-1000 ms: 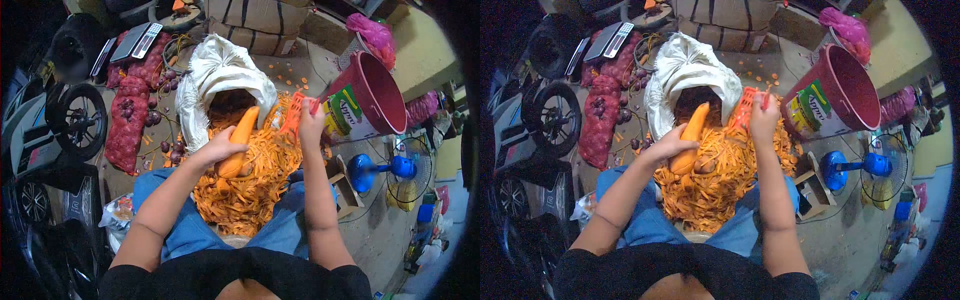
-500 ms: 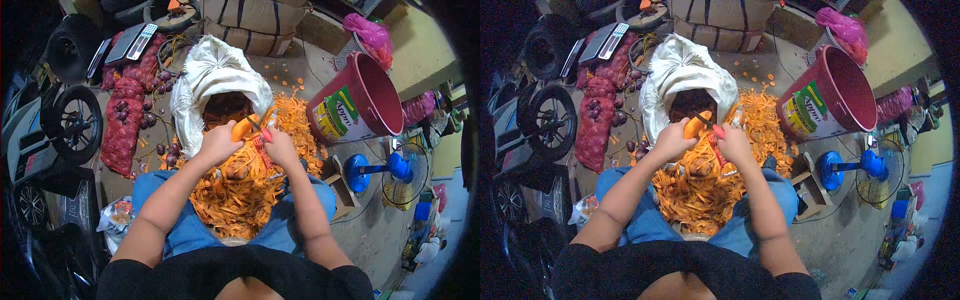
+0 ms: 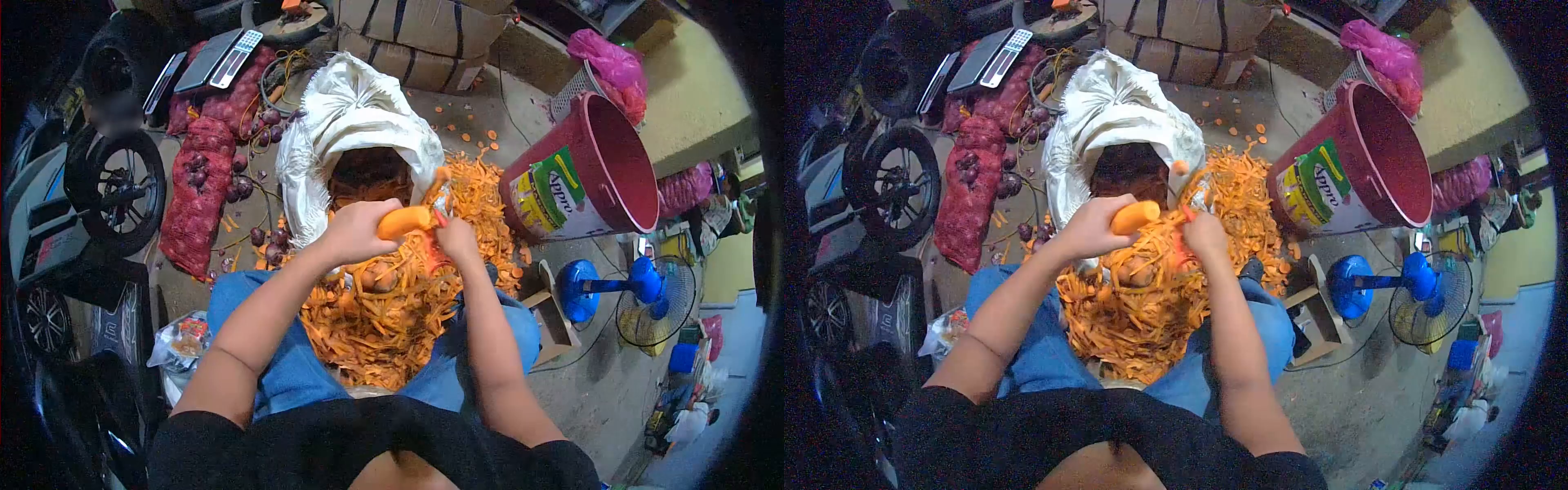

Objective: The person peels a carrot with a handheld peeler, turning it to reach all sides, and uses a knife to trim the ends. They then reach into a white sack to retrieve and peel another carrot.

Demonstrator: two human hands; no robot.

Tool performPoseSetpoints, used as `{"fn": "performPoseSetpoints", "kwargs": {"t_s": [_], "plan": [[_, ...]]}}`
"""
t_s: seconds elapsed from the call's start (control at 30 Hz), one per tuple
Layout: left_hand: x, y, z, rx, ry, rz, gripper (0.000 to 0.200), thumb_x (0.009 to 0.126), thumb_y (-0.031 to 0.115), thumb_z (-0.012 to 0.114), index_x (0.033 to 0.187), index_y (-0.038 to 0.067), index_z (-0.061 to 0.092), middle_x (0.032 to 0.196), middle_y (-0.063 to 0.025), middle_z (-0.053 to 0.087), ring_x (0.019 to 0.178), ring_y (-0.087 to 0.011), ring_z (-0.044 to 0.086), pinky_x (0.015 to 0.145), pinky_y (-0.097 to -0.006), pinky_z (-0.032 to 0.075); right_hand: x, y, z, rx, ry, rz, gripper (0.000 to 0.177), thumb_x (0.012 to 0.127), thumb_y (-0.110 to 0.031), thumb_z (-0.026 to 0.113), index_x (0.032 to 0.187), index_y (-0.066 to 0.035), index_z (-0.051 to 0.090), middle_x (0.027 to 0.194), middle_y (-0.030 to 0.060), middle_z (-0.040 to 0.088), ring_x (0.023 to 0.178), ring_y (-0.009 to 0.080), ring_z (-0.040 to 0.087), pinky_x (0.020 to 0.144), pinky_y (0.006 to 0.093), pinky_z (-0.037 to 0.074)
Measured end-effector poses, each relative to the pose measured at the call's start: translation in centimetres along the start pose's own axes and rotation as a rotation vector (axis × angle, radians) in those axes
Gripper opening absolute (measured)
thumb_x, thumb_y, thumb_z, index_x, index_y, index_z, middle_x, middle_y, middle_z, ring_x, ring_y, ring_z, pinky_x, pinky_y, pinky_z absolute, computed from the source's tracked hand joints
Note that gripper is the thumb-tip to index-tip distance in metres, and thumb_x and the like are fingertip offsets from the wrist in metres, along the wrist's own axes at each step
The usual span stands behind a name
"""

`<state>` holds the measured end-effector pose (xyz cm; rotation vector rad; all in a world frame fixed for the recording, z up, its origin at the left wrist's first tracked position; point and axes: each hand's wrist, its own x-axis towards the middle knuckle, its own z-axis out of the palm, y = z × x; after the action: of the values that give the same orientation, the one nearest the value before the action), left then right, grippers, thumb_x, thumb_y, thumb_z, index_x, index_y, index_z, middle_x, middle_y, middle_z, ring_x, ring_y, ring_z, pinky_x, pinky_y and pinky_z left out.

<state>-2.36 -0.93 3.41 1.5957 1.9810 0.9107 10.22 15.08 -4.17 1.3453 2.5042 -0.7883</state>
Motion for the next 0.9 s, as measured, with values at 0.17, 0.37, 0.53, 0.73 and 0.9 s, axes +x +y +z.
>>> {"fn": "performPoseSetpoints", "kwargs": {"t_s": [0.17, 0.37, 0.53, 0.73, 0.9], "plan": [[0.4, -0.9, 0.9, -0.937, 0.021, -0.288, 0.03, 0.075, 0.029, 0.051, 0.086, 0.002, 0.043, 0.067, -0.0068, 0.053, 0.063, -0.0158, 0.055, 0.056, -0.0278, 0.044, 0.6, 1.1, 2.9, 0.009, -0.001, -0.019, 0.025, 0.066, -0.021, 0.049, 0.077, 0.0, 0.056, 0.078, 0.0203, 0.055, 0.076, 0.033, 0.053, 0.067, 0.0402, 0.041], [0.6, -2.4, 1.6, -1.842, -0.02, -0.671, 0.041, 0.075, 0.042, 0.045, 0.083, 0.002, 0.046, 0.069, -0.0126, 0.054, 0.061, -0.024, 0.056, 0.056, -0.0335, 0.047, 1.0, -0.4, 0.8, 0.485, 0.044, -0.055, 0.018, 0.069, -0.018, 0.05, 0.072, -0.001, 0.054, 0.066, 0.0161, 0.056, 0.062, 0.0255, 0.055, 0.056, 0.0341, 0.041], [0.6, -2.0, 1.4, -1.886, 0.098, -0.728, 0.036, 0.077, 0.035, 0.039, 0.086, 0.001, 0.047, 0.077, -0.0138, 0.054, 0.069, -0.0249, 0.055, 0.066, -0.0376, 0.045, -0.2, -3.0, -2.9, 1.09, 0.098, -0.139, 0.02, 0.077, -0.023, 0.05, 0.076, -0.003, 0.051, 0.068, -0.0031, 0.049, 0.057, 0.0059, 0.043, 0.052, 0.0209, 0.034], [1.5, -4.5, 3.2, -1.929, 0.052, -0.624, 0.037, 0.08, 0.034, 0.038, 0.096, 0.002, 0.046, 0.078, -0.0106, 0.054, 0.067, -0.0222, 0.055, 0.068, -0.0426, 0.045, -0.5, -5.2, -4.6, 1.48, 0.273, -0.101, 0.018, 0.079, -0.019, 0.049, 0.073, -0.001, 0.05, 0.065, 0.0004, 0.05, 0.056, 0.0072, 0.046, 0.052, 0.022, 0.038], [1.7, -3.5, 3.7, -1.916, 0.091, -0.705, 0.035, 0.082, 0.033, 0.036, 0.098, 0.003, 0.045, 0.083, -0.0105, 0.055, 0.071, -0.0208, 0.055, 0.066, -0.0391, 0.046, 0.0, -5.7, -3.5, 1.614, 0.327, -0.136, 0.017, 0.079, -0.018, 0.048, 0.072, -0.002, 0.05, 0.065, 0.0001, 0.05, 0.056, 0.0066, 0.046, 0.052, 0.0222, 0.039]]}}
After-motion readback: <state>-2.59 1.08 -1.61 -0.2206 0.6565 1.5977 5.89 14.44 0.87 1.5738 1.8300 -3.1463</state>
